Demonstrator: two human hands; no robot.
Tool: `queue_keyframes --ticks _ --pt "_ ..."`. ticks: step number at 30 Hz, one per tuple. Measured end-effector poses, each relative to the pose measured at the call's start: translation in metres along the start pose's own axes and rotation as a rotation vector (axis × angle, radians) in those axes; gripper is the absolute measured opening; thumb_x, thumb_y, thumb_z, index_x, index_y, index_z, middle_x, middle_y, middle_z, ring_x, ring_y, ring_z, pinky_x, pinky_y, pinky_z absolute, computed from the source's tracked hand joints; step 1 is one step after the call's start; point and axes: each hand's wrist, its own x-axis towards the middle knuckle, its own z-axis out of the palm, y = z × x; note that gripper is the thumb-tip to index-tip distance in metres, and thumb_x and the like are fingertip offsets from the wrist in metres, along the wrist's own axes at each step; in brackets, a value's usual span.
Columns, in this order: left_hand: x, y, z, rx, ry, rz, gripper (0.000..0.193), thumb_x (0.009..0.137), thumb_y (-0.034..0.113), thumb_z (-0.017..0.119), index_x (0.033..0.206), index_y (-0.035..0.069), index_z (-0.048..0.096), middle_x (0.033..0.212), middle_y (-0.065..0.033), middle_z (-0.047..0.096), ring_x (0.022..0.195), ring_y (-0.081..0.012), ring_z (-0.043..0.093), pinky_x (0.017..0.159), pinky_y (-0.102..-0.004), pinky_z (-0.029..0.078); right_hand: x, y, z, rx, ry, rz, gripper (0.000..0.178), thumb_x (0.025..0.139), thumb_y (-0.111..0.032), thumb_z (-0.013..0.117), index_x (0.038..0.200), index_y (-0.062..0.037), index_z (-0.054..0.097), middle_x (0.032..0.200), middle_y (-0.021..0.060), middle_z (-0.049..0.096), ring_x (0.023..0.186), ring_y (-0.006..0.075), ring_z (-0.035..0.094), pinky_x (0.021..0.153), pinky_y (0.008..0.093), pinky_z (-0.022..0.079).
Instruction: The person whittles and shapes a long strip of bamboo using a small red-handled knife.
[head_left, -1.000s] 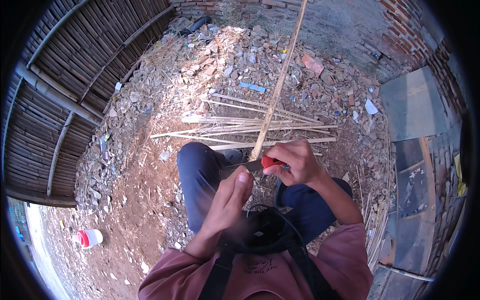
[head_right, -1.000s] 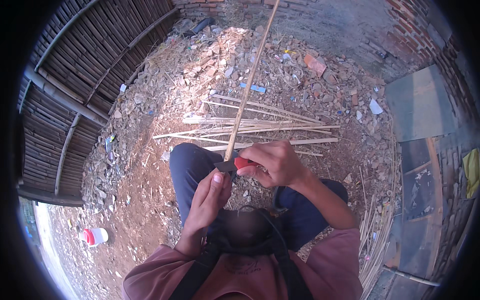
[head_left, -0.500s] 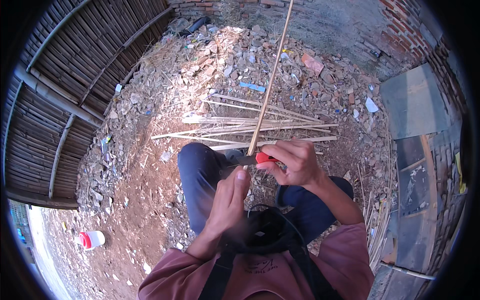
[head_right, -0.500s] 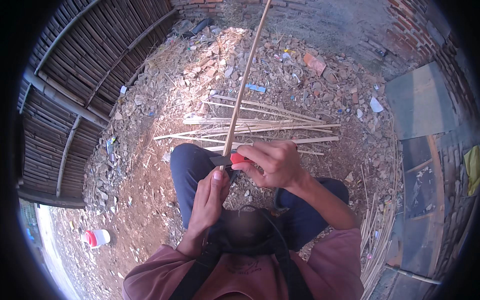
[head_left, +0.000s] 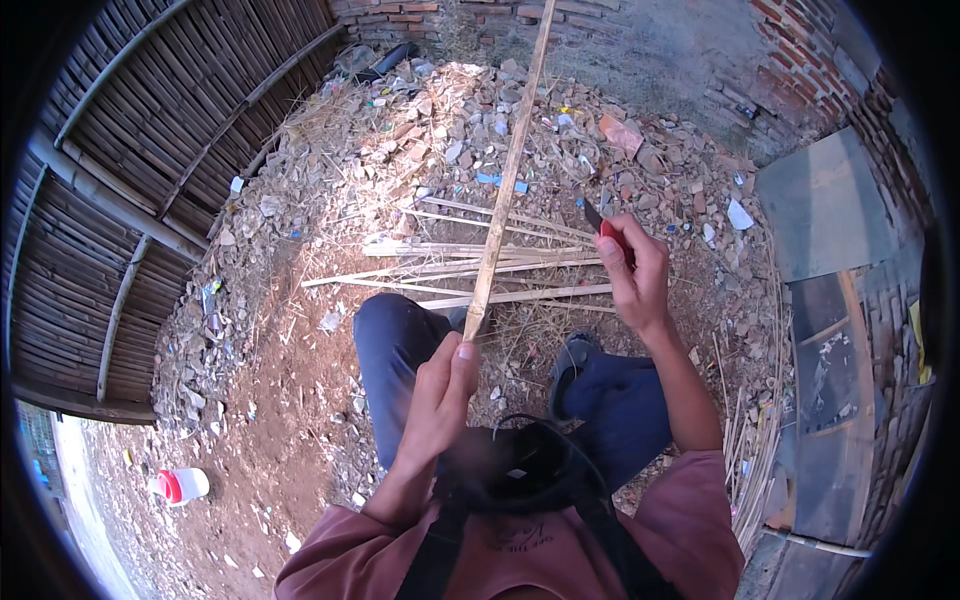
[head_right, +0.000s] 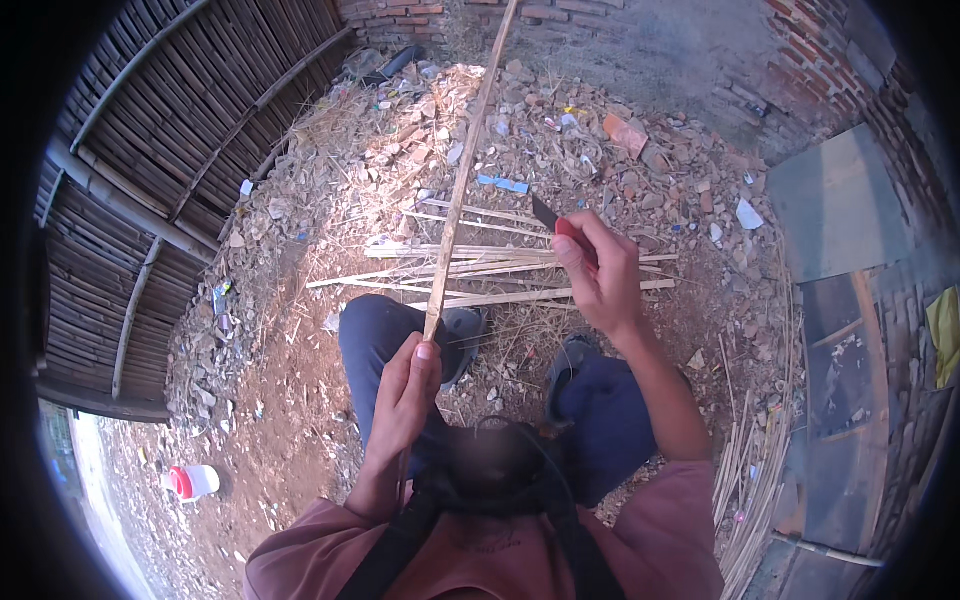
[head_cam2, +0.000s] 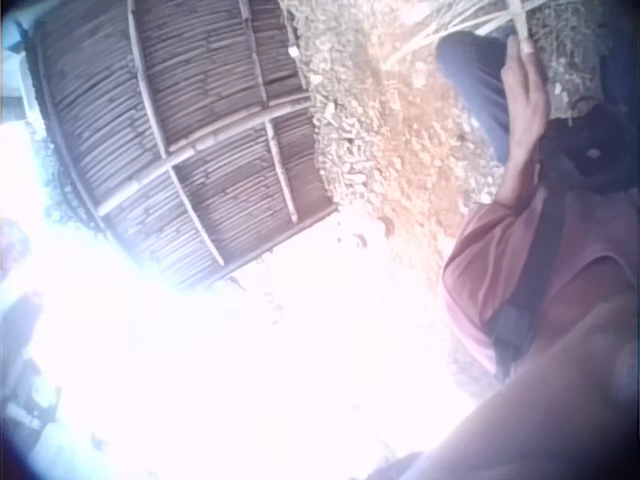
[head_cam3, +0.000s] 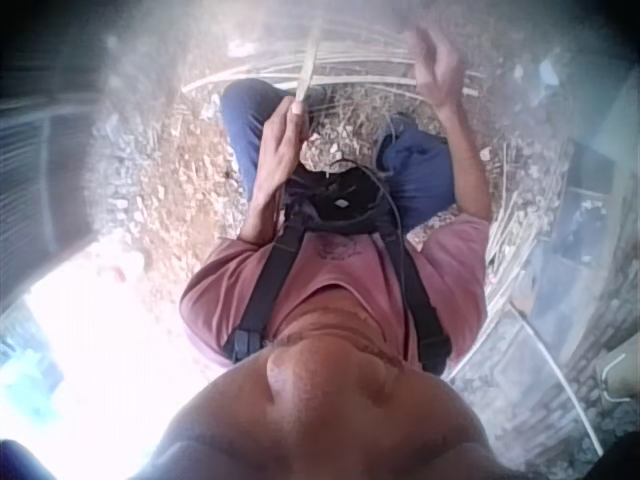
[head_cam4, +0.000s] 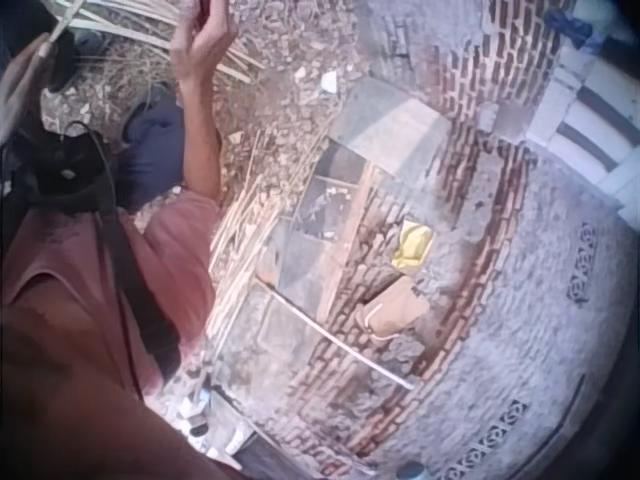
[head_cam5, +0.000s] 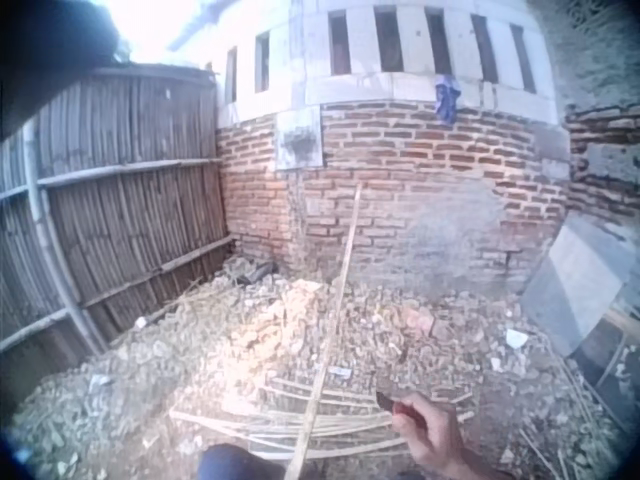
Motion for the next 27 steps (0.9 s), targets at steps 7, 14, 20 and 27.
queue_keyframes --ticks 7,14,20,27 --pt "-0.002 0.003 0.009 0.001 -0.005 -0.047 0.037 0.117 0.027 0.042 0.09 0.003 0.052 0.068 0.0018 0.046 0.064 -0.0072 0.041 0.058 -0.0291 0.037 -0.019 -0.027 0.032 -0.094 -0.321 -0.416 0.03 0.094 -0.036 0.079 0.097 -0.0081 0.071 0.077 0.0045 0.069 0.062 0.0213 0.07 0.055 0.0348 0.054" --pt "-0.004 0.008 0.01 -0.024 -0.06 0.016 0.034 0.118 0.028 0.041 0.092 0.009 0.048 0.071 0.0069 0.042 0.062 -0.0029 0.035 0.055 -0.0231 0.03 -0.021 -0.028 0.039 -0.051 -0.331 -0.412 0.03 0.092 -0.037 0.08 0.1 -0.0085 0.073 0.077 0.0046 0.07 0.059 0.0236 0.069 0.053 0.036 0.053" --pt "-0.006 0.005 0.01 -0.074 -0.074 -0.041 0.033 0.118 0.03 0.039 0.104 0.006 0.056 0.072 0.0075 0.044 0.061 -0.0015 0.035 0.054 -0.022 0.029 -0.02 -0.026 0.036 -0.026 -0.375 -0.418 0.031 0.091 -0.037 0.081 0.097 -0.0081 0.073 0.072 0.0046 0.068 0.056 0.0241 0.067 0.051 0.0371 0.051" --pt "-0.009 0.008 0.011 -0.021 -0.081 -0.027 0.034 0.118 0.031 0.039 0.115 0.004 0.06 0.071 0.0081 0.044 0.061 -0.0008 0.035 0.054 -0.0214 0.029 -0.019 -0.029 0.031 -0.021 -0.411 -0.413 0.029 0.09 -0.038 0.082 0.095 -0.01 0.073 0.068 0.0035 0.065 0.054 0.0235 0.065 0.049 0.0378 0.048"
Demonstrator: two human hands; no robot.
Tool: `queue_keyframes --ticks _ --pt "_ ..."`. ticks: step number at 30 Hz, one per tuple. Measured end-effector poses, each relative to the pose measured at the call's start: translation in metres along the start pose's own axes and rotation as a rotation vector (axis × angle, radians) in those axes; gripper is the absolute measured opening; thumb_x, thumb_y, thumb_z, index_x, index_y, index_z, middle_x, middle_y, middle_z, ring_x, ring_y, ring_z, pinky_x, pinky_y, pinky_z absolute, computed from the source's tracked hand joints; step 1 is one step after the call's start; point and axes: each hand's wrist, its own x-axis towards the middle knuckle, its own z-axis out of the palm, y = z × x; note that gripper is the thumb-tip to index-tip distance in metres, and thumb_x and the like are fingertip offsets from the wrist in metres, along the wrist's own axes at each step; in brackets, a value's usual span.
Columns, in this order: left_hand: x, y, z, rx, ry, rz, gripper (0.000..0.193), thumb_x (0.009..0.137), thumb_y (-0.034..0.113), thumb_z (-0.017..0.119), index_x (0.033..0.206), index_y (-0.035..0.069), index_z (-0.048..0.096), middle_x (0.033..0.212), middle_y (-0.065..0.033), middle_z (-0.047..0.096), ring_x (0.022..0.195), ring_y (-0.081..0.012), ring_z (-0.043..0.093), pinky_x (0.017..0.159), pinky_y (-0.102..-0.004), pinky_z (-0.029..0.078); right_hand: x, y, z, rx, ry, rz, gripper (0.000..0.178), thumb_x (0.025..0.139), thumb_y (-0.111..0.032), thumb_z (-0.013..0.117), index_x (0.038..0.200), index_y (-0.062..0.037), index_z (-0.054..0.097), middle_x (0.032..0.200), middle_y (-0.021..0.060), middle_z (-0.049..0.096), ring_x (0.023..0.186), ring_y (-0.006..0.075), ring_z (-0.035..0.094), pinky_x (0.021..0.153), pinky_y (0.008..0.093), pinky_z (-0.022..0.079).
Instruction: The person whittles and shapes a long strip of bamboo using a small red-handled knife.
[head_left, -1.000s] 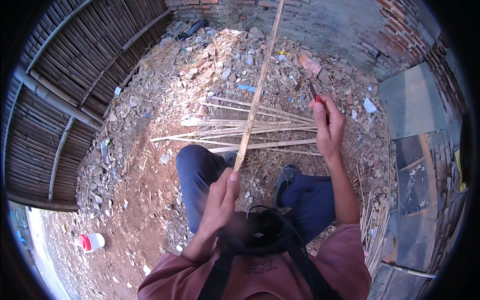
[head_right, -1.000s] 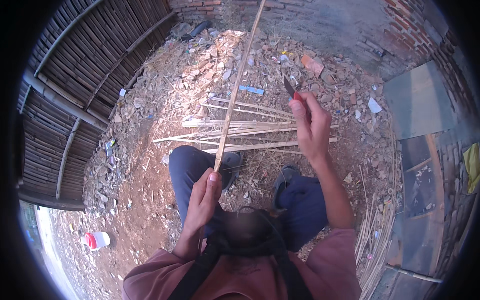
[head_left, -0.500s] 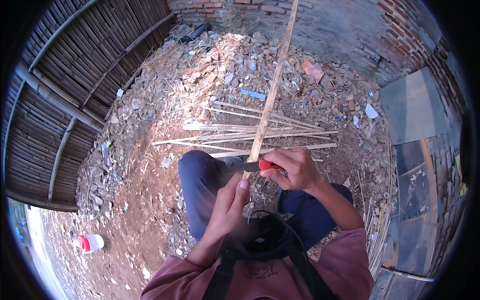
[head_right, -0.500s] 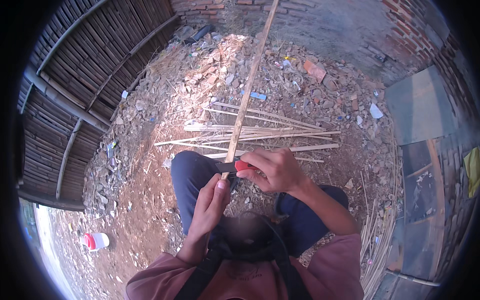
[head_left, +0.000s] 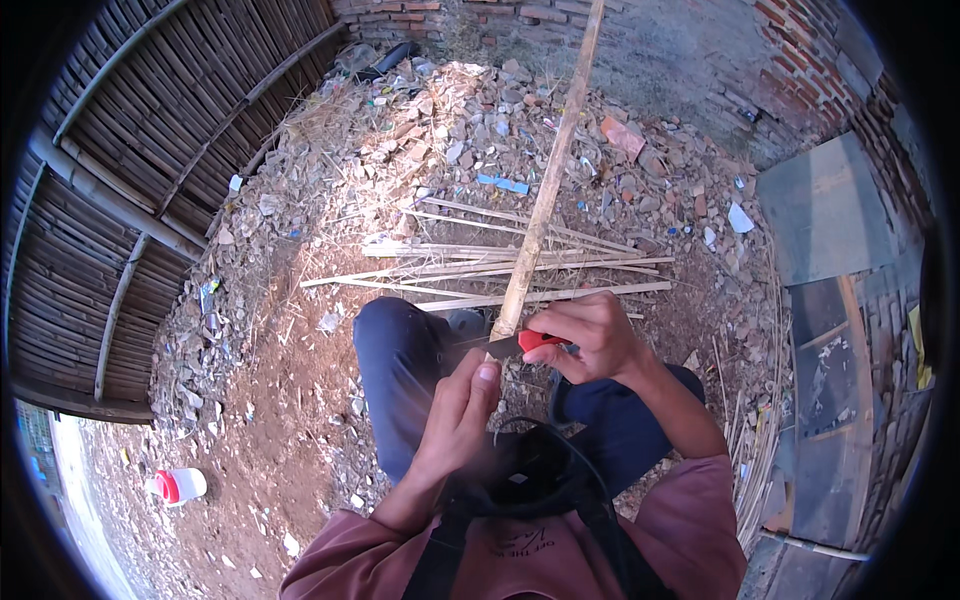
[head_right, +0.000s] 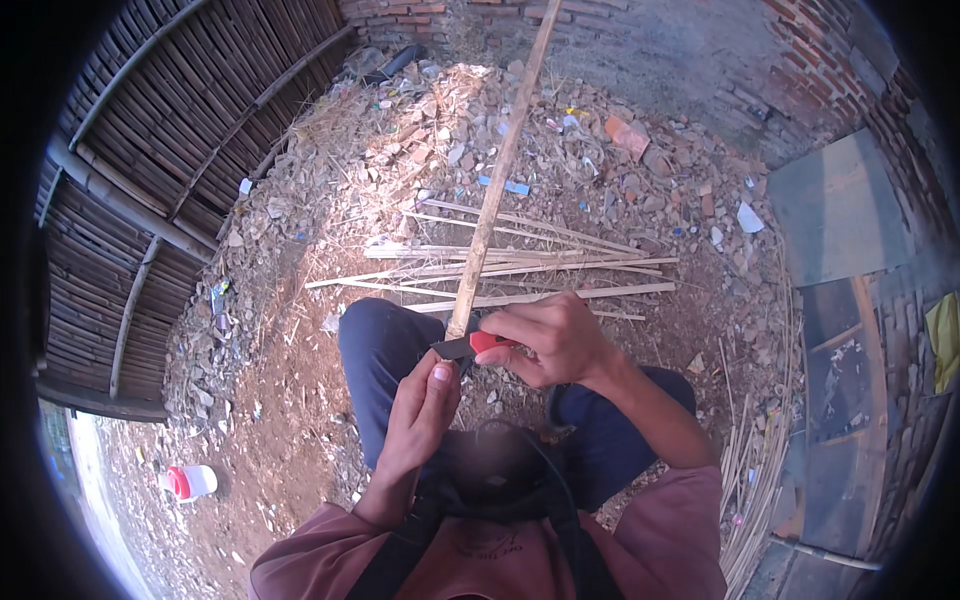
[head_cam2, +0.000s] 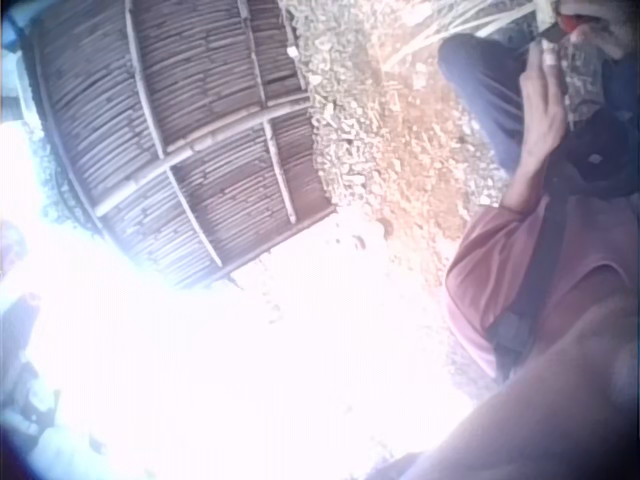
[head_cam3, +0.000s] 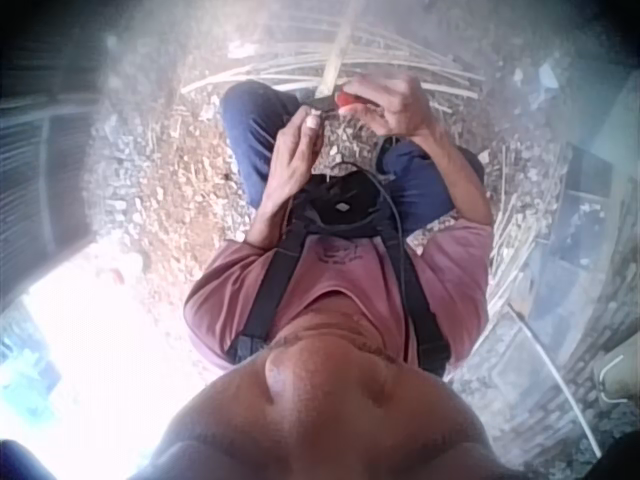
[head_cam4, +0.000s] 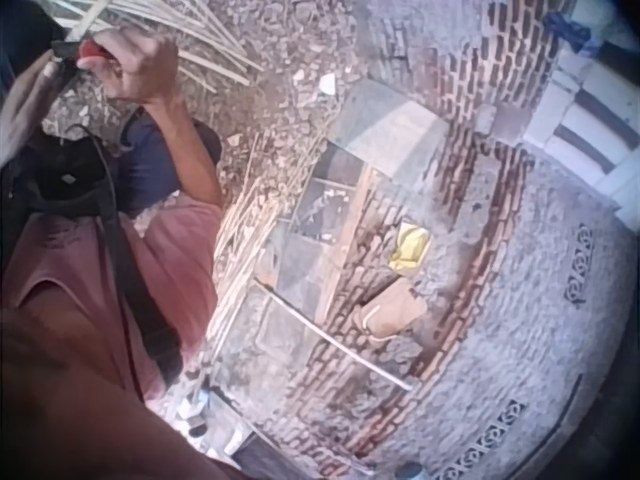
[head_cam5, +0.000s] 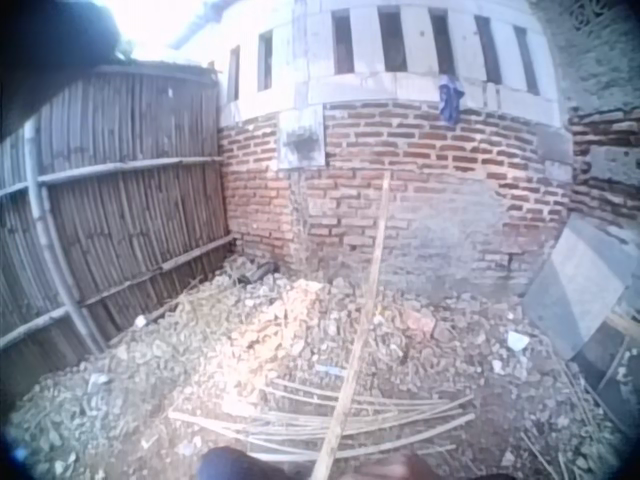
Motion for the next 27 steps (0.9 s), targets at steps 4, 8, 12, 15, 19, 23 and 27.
queue_keyframes --ticks 4,8,12,15,19,23,27 --pt "-0.002 -0.003 0.0 0.151 0.055 0.048 0.036 0.118 0.03 0.039 0.122 0.001 0.06 0.069 0.006 0.044 0.061 -0.0024 0.037 0.054 -0.024 0.03 -0.001 -0.002 0.002 -0.074 0.03 -0.01 0.029 0.089 -0.039 0.082 0.094 -0.0123 0.074 0.065 0.0022 0.061 0.052 0.0229 0.063 0.048 0.0377 0.048" --pt "-0.004 -0.001 0.001 0.139 0.04 0.013 0.037 0.118 0.031 0.038 0.12 0.001 0.059 0.069 0.005 0.045 0.06 -0.0038 0.038 0.054 -0.0259 0.031 -0.001 -0.002 0.004 -0.135 0.071 -0.024 0.029 0.087 -0.041 0.082 0.094 -0.0141 0.074 0.064 0.0011 0.059 0.051 0.022 0.063 0.048 0.0369 0.048" --pt "-0.006 0.002 -0.001 0.107 0.038 -0.004 0.039 0.118 0.034 0.036 0.117 0.002 0.059 0.068 0.0052 0.044 0.06 -0.0041 0.038 0.054 -0.0258 0.031 0.002 -0.006 0.004 -0.176 0.086 -0.038 0.029 0.087 -0.042 0.082 0.094 -0.0148 0.074 0.064 0.0003 0.059 0.052 0.0212 0.063 0.048 0.0364 0.048" --pt "-0.008 -0.001 -0.001 0.119 0.042 0.009 0.04 0.118 0.037 0.037 0.11 0.003 0.057 0.069 0.0052 0.044 0.06 -0.004 0.037 0.053 -0.0255 0.031 0.0 -0.007 0.006 -0.199 0.088 -0.022 0.03 0.087 -0.043 0.082 0.094 -0.0151 0.074 0.064 -0.0001 0.059 0.051 0.0207 0.063 0.048 0.0362 0.048" --pt "-0.009 0.0 -0.002 0.106 0.045 -0.002 0.042 0.117 0.04 0.038 0.1 0.005 0.052 0.069 0.0052 0.043 0.06 -0.004 0.037 0.053 -0.0252 0.031 0.0 -0.007 0.006 -0.192 0.1 -0.023 0.031 0.089 -0.044 0.081 0.094 -0.0148 0.074 0.064 0.0 0.059 0.051 0.0209 0.063 0.049 0.0359 0.049" --pt "-0.009 0.002 -0.002 0.119 0.043 0.008 0.041 0.118 0.04 0.037 0.101 0.005 0.052 0.069 0.0055 0.043 0.06 -0.0041 0.037 0.053 -0.0251 0.03 0.002 -0.011 0.005 -0.203 0.088 -0.021 0.031 0.089 -0.044 0.08 0.093 -0.0144 0.073 0.065 0.0 0.06 0.051 0.021 0.063 0.05 0.0357 0.049" --pt "-0.011 0.004 -0.004 0.115 0.036 -0.014 0.041 0.117 0.038 0.038 0.105 0.002 0.054 0.067 0.0016 0.045 0.059 -0.0084 0.041 0.054 -0.0293 0.034 0.003 -0.013 0.004 -0.203 0.097 -0.04 0.031 0.089 -0.044 0.08 0.093 -0.0142 0.073 0.065 0.0 0.06 0.051 0.0211 0.063 0.05 0.0357 0.049"
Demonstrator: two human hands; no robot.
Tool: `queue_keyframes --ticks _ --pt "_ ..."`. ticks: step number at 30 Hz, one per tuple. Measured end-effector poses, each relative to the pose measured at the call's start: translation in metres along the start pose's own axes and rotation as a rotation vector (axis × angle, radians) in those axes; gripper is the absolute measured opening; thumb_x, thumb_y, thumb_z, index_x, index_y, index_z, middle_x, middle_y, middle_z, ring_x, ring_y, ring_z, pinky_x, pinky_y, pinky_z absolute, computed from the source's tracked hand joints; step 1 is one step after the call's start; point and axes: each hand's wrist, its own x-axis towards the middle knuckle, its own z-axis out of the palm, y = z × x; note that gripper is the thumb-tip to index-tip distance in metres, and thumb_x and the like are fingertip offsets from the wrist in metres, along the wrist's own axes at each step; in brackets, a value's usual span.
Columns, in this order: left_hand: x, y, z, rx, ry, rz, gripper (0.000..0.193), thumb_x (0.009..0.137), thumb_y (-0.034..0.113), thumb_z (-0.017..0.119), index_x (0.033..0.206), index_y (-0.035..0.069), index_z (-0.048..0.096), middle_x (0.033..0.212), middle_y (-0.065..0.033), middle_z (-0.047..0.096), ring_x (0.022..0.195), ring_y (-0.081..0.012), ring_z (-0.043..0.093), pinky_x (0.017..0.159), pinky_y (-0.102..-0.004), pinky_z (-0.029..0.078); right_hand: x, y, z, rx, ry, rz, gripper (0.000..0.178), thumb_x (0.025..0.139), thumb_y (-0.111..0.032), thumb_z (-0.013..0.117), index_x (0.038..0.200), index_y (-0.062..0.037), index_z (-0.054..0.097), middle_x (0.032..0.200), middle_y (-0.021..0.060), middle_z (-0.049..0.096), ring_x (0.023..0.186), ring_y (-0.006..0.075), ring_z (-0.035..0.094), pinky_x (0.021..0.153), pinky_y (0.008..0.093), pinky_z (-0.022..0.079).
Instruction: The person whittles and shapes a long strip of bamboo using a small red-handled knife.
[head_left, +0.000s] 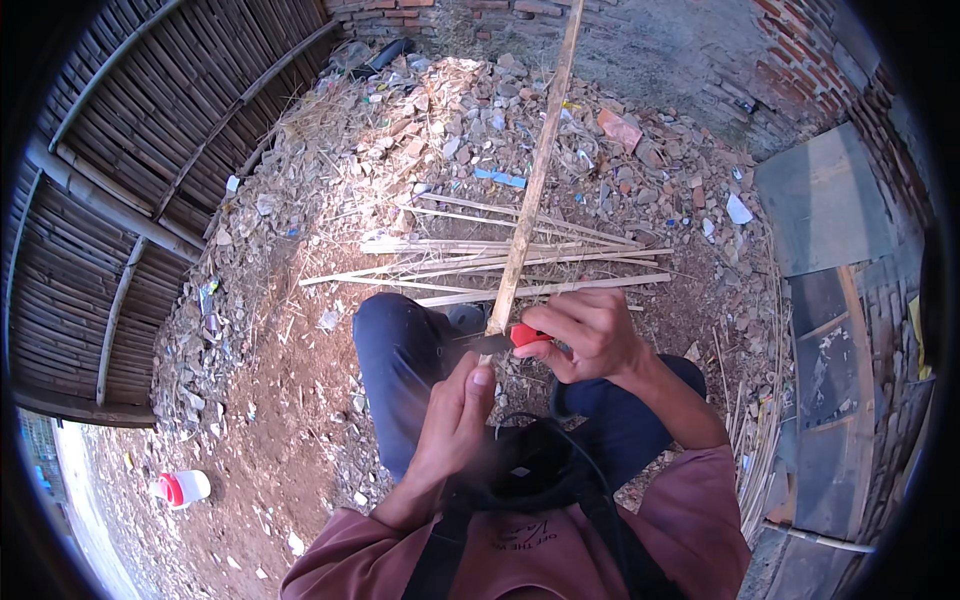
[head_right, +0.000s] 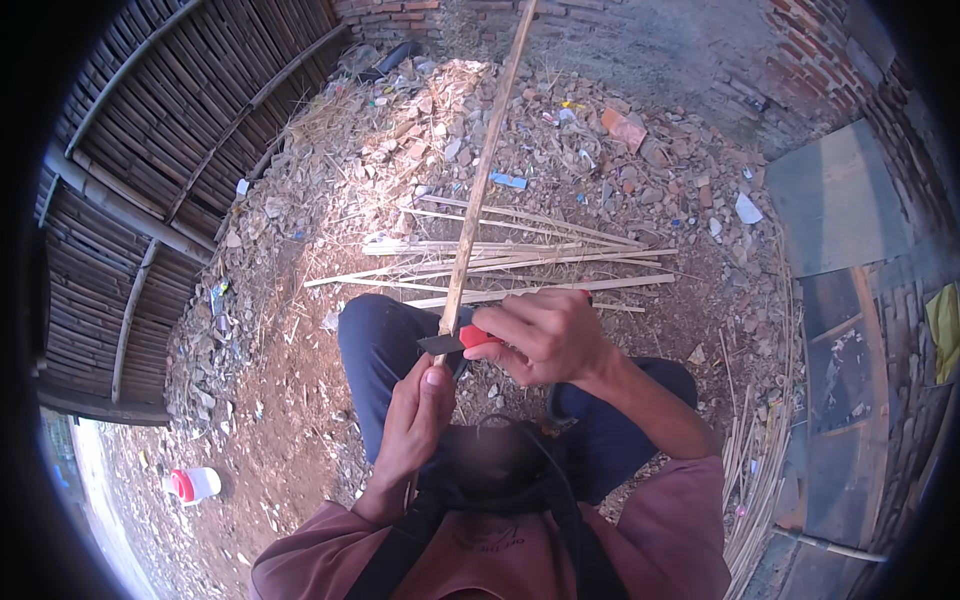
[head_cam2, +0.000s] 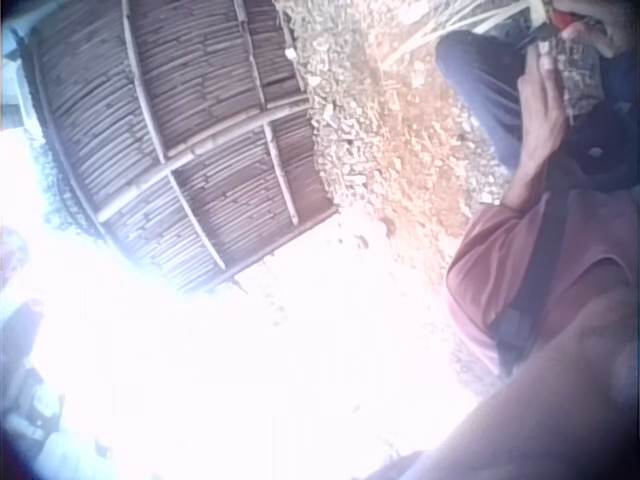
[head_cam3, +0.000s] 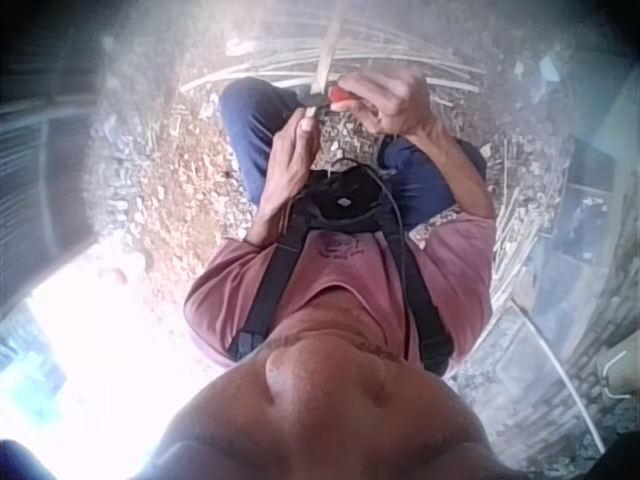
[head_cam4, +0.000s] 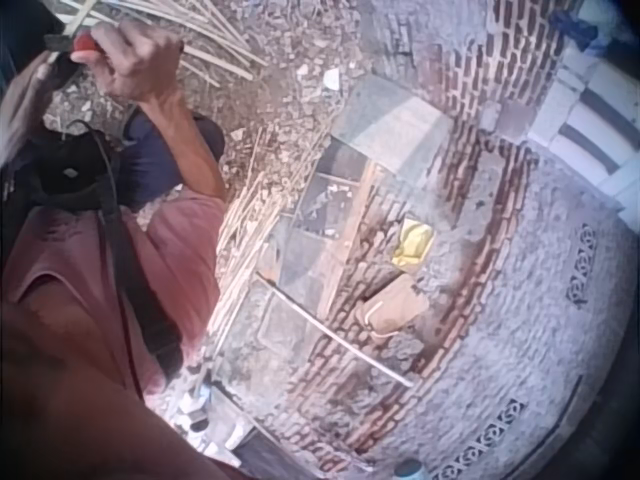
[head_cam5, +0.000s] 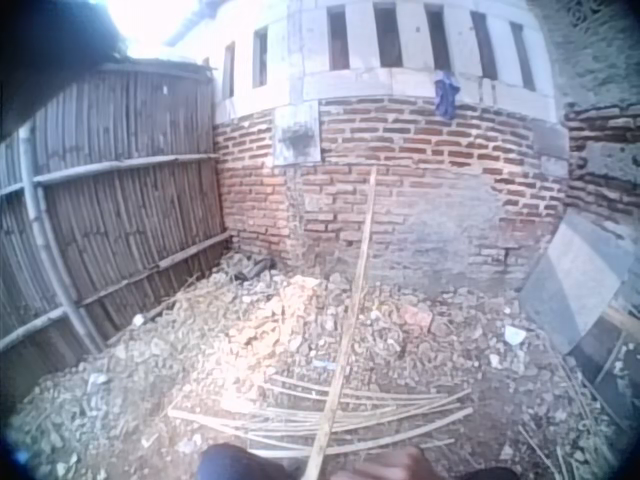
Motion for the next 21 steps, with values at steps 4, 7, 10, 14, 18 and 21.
queue_keyframes --ticks 4,7,10,14,18,21 --pt "-0.001 -0.004 -0.004 -0.004 -0.028 0.012 0.048 0.117 0.044 0.036 0.121 0.002 0.058 0.069 0.0061 0.043 0.06 -0.0033 0.038 0.053 -0.024 0.031 -0.001 -0.001 0.003 -0.021 0.013 -0.015 0.031 0.09 -0.044 0.08 0.093 -0.014 0.073 0.065 -0.0003 0.059 0.05 0.0207 0.061 0.049 0.0355 0.047" --pt "-0.002 -0.003 -0.004 0.013 -0.016 0.027 0.046 0.117 0.044 0.037 0.115 0.003 0.058 0.068 0.0059 0.043 0.059 -0.0041 0.038 0.052 -0.0255 0.031 0.001 -0.005 0.001 -0.035 -0.001 -0.001 0.03 0.09 -0.043 0.08 0.093 -0.0138 0.074 0.066 -0.0003 0.06 0.051 0.0208 0.062 0.049 0.0352 0.047" --pt "-0.005 -0.005 -0.005 0.037 -0.021 0.006 0.042 0.117 0.041 0.039 0.107 0.005 0.057 0.068 0.0052 0.043 0.061 -0.0048 0.04 0.053 -0.0267 0.031 0.002 0.002 -0.002 -0.021 0.082 0.121 0.026 0.094 -0.034 0.08 0.096 -0.0089 0.074 0.072 0.0036 0.069 0.057 0.0194 0.068 0.05 0.0328 0.049" --pt "-0.036 -0.001 0.003 0.052 -0.139 0.004 0.038 0.117 0.031 0.041 0.09 0.005 0.048 0.068 0.0041 0.043 0.063 -0.0053 0.038 0.057 -0.0264 0.032 0.017 0.039 -0.059 -0.069 0.275 0.387 0.023 0.102 -0.023 0.073 0.104 0.0003 0.072 0.077 0.0086 0.072 0.061 0.0151 0.065 0.056 0.0303 0.048" --pt "-0.022 0.004 -0.004 -0.07 -0.037 0.02 0.035 0.117 0.029 0.041 0.091 0.006 0.047 0.07 0.0054 0.043 0.062 -0.0035 0.036 0.055 -0.0248 0.03 0.0 0.056 -0.044 0.072 0.304 0.532 0.028 0.109 -0.028 0.061 0.106 -0.0013 0.069 0.065 0.0003 0.053 0.056 0.0088 0.048 0.053 0.0274 0.033" --pt "-0.013 -0.002 -0.022 0.021 0.052 -0.062 0.035 0.116 0.029 0.043 0.097 0.001 0.054 0.067 -0.005 0.053 0.062 -0.0124 0.049 0.058 -0.0337 0.041 -0.015 0.064 -0.037 0.436 0.449 0.695 0.034 0.112 -0.033 0.054 0.108 -0.0031 0.069 0.065 -0.006 0.041 0.058 0.0048 0.036 0.054 0.026 0.025"
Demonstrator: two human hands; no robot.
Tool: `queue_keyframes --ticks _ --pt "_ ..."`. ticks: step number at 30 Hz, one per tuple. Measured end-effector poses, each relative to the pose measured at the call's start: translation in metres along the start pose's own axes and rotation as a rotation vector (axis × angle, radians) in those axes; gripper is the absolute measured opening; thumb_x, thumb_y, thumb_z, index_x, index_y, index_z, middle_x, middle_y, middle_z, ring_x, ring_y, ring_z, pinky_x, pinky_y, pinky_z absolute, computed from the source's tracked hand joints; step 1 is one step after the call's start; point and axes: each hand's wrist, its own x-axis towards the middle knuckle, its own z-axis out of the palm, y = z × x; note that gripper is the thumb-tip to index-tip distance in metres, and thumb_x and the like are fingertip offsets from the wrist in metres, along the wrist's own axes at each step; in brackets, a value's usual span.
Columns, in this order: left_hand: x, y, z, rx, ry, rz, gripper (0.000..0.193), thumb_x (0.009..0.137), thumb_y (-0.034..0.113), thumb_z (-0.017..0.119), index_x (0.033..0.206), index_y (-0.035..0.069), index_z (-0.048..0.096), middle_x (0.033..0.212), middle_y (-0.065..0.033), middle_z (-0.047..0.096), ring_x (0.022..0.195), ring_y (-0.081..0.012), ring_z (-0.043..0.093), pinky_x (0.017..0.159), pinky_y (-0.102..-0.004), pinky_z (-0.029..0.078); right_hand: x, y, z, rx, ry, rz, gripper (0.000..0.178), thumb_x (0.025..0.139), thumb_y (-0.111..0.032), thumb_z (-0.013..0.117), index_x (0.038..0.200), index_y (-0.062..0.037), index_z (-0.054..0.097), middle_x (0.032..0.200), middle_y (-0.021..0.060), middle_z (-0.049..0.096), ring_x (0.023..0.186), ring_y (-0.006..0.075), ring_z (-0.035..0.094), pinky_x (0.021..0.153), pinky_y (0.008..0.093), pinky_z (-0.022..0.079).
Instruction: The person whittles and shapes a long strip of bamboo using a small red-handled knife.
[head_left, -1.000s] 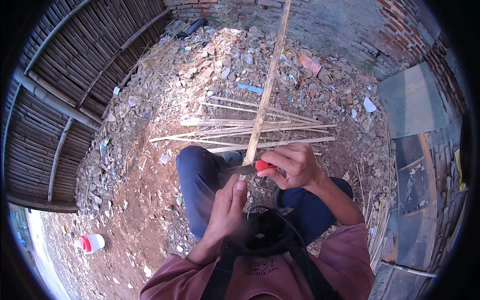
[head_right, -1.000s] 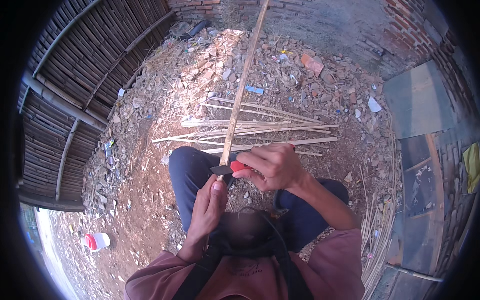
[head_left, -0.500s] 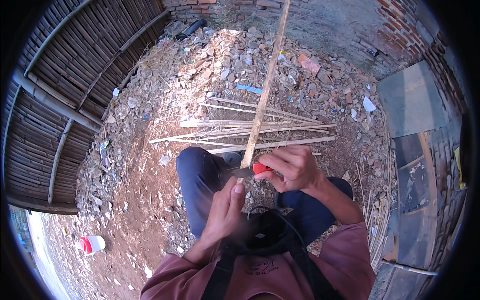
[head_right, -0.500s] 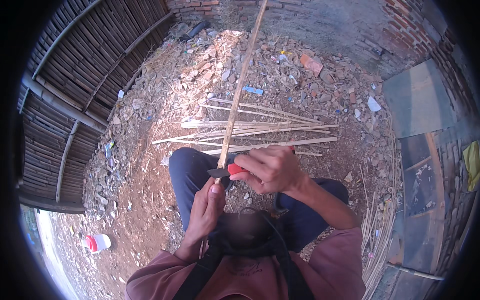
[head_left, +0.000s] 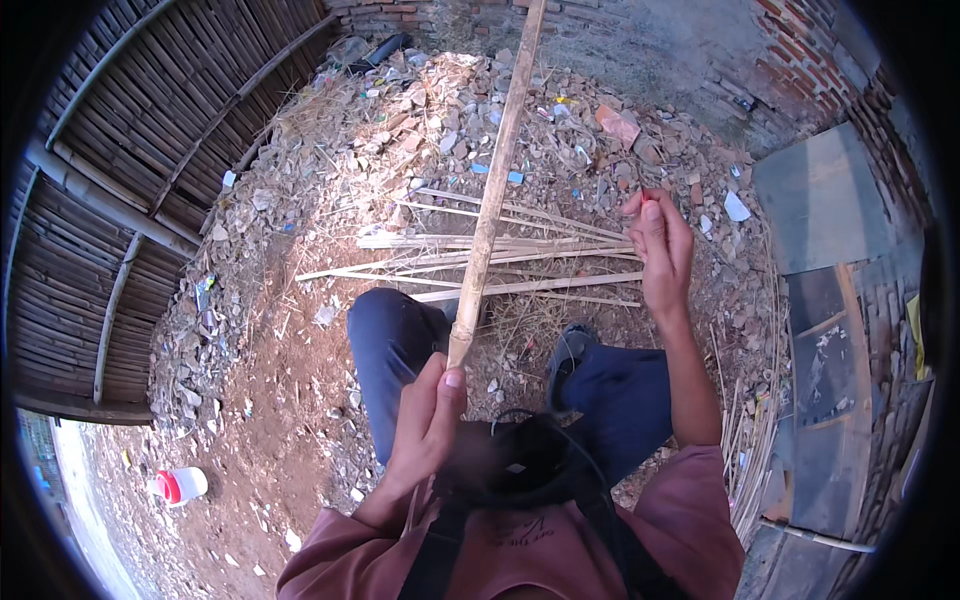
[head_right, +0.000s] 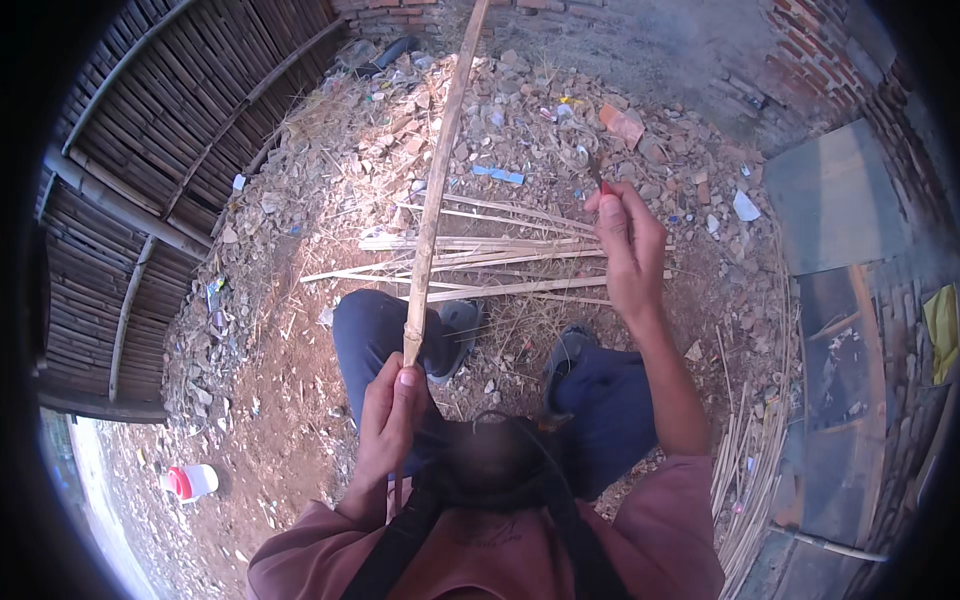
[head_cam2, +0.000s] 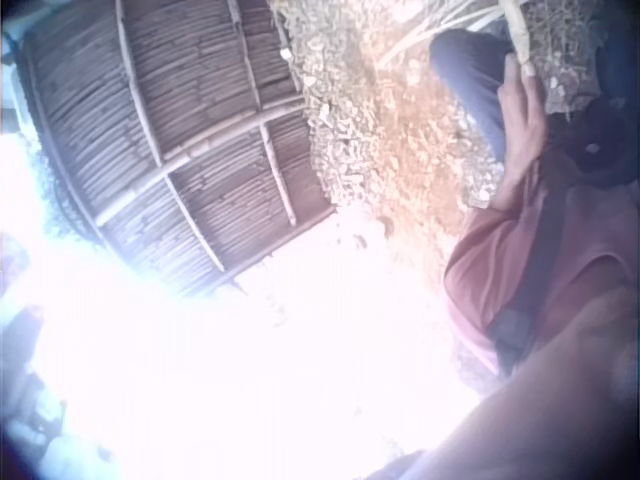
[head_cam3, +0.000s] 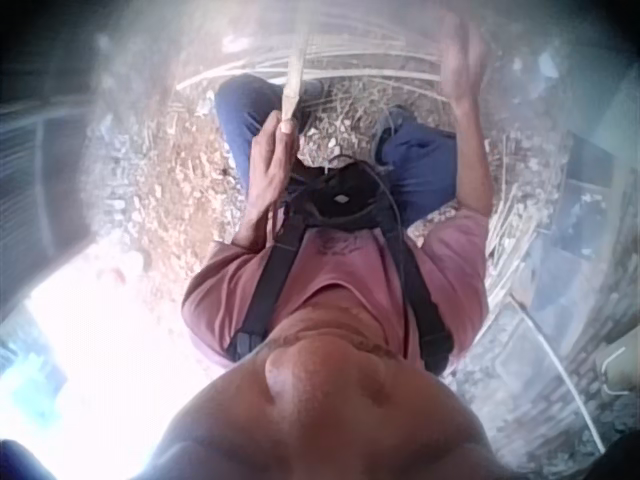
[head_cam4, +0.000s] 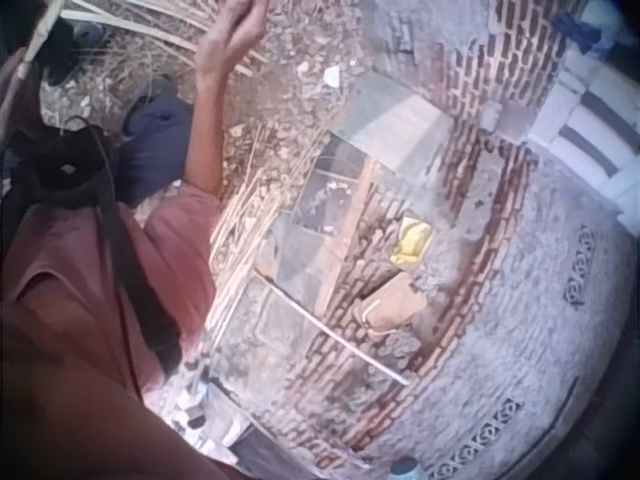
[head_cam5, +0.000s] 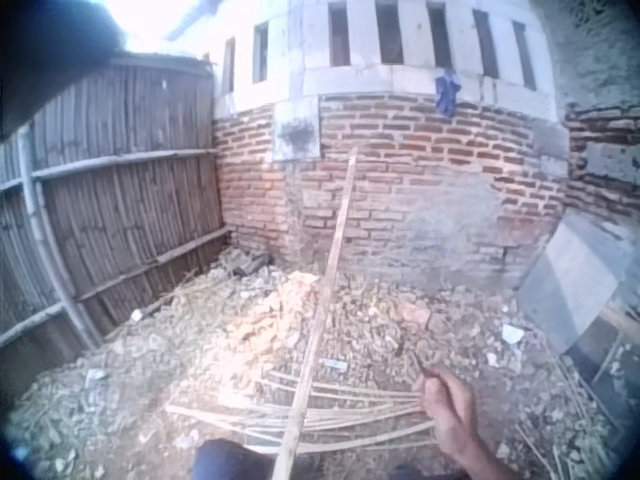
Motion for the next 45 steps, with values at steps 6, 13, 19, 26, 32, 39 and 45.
queue_keyframes --ticks 6,13,19,26,32,39,45 --pt "0.025 0.002 -0.001 0.162 0.145 0.118 0.029 0.114 0.027 0.049 0.104 0.0 0.057 0.067 -0.0066 0.055 0.06 -0.0144 0.051 0.056 -0.0351 0.041 -0.012 -0.001 0.003 -0.026 -0.038 -0.063 0.034 0.112 -0.033 0.055 0.113 -0.0026 0.071 0.069 -0.006 0.048 0.059 0.0043 0.04 0.054 0.0248 0.028" --pt "0.04 -0.007 0.013 0.134 0.104 0.201 0.028 0.114 0.026 0.051 0.107 0.0 0.057 0.064 -0.0062 0.051 0.057 -0.014 0.046 0.055 -0.0356 0.039 -0.034 -0.014 0.048 -0.266 -0.418 -0.465 0.03 0.098 -0.03 0.075 0.113 -0.0044 0.073 0.086 0.0066 0.071 0.067 0.0197 0.069 0.058 0.0337 0.053" --pt "0.037 -0.001 0.01 0.082 -0.043 0.174 0.029 0.116 0.025 0.042 0.103 0.002 0.054 0.067 -0.0028 0.045 0.06 -0.0126 0.041 0.057 -0.0339 0.036 -0.043 -0.019 0.058 -0.303 -0.478 -0.556 0.031 0.094 -0.034 0.078 0.109 -0.0071 0.073 0.085 0.0074 0.071 0.068 0.026 0.072 0.056 0.0368 0.055" --pt "0.037 0.011 0.017 0.228 -0.012 0.208 0.023 0.115 0.02 0.042 0.11 0.001 0.052 0.06 -0.0205 0.049 0.056 -0.0441 0.057 0.054 -0.0472 0.039 -0.047 -0.019 0.061 -0.3 -0.481 -0.503 0.03 0.094 -0.035 0.079 0.108 -0.0086 0.074 0.079 0.0058 0.068 0.06 0.0245 0.067 0.052 0.0376 0.052" --pt "0.037 0.007 0.024 0.405 0.042 0.194 0.021 0.114 0.019 0.045 0.107 0.0 0.049 0.062 -0.026 0.055 0.064 -0.0508 0.062 0.057 -0.0573 0.041 -0.043 -0.021 0.06 -0.377 -0.427 -0.449 0.027 0.092 -0.034 0.081 0.105 -0.0102 0.077 0.082 0.0049 0.073 0.061 0.0233 0.07 0.052 0.0356 0.053" --pt "0.034 -0.004 0.023 0.475 0.058 0.22 0.02 0.114 0.019 0.045 0.107 0.001 0.048 0.061 -0.0276 0.055 0.062 -0.0515 0.061 0.054 -0.0583 0.042 -0.04 -0.016 0.061 -0.39 -0.385 -0.444 0.027 0.091 -0.034 0.081 0.104 -0.0109 0.079 0.087 0.0035 0.078 0.065 0.0218 0.073 0.054 0.0347 0.054" --pt "0.033 -0.007 0.023 0.508 0.044 0.248 0.019 0.113 0.018 0.047 0.106 0.0 0.047 0.06 -0.0284 0.055 0.062 -0.0516 0.061 0.053 -0.0592 0.042 -0.035 -0.009 0.058 -0.399 -0.342 -0.476 0.026 0.091 -0.037 0.081 0.102 -0.0132 0.079 0.083 0.0021 0.076 0.063 0.0215 0.072 0.053 0.034 0.054"
